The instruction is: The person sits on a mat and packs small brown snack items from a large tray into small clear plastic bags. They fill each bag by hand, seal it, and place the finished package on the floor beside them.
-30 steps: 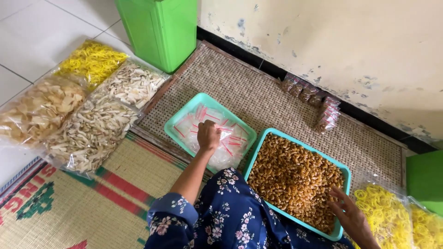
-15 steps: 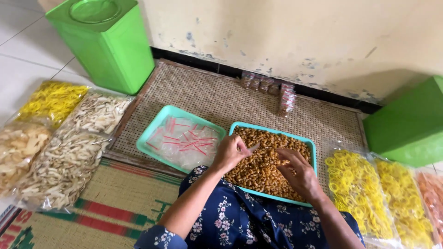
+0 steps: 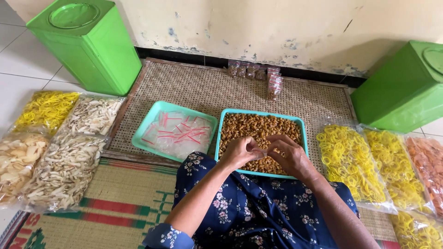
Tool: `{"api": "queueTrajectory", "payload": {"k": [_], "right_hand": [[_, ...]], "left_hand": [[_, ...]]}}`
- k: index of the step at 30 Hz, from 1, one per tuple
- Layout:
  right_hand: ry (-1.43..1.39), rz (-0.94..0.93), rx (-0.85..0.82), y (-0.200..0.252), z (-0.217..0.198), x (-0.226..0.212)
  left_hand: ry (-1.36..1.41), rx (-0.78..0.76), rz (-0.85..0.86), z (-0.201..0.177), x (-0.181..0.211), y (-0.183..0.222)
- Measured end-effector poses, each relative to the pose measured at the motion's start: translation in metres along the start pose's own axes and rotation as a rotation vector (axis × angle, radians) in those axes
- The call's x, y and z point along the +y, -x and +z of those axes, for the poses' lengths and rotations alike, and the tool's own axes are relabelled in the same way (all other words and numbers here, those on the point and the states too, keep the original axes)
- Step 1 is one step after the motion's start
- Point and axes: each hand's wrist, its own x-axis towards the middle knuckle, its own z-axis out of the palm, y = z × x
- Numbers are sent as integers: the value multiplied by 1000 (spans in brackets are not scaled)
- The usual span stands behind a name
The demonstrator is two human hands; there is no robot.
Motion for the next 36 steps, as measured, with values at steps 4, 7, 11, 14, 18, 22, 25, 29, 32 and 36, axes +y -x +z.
{"api": "queueTrajectory", "payload": {"k": [4, 7, 11, 14, 18, 22, 25, 29, 32, 36], "right_hand": [[-53, 50, 40, 3, -7, -3], [-39, 45, 69, 6, -12, -10], [-60, 70, 92, 14, -17, -17], [-24, 50, 102, 18, -22, -28], [2, 27, 107, 24, -30, -43], [62, -63, 45, 11, -37, -42], [71, -36, -21, 6, -29, -40], [9, 14, -120, 6, -16, -13], [125, 51, -220, 3, -7, 17], [258, 120, -319, -15, -5, 16]], "left_hand": [[-41, -37, 41, -8, 39, 19], [-64, 8, 76, 8, 0, 7], [-53, 80, 91, 17, -3, -1], [-49, 96, 86, 14, 15, 5], [-57, 71, 92, 11, 38, 12], [-23, 31, 122, 3, 42, 7], [58, -14, 65, -2, 40, 13], [-37, -66, 131, -10, 18, 10], [-253, -119, 259, -15, 35, 5], [-548, -154, 337, -6, 18, -11]]}}
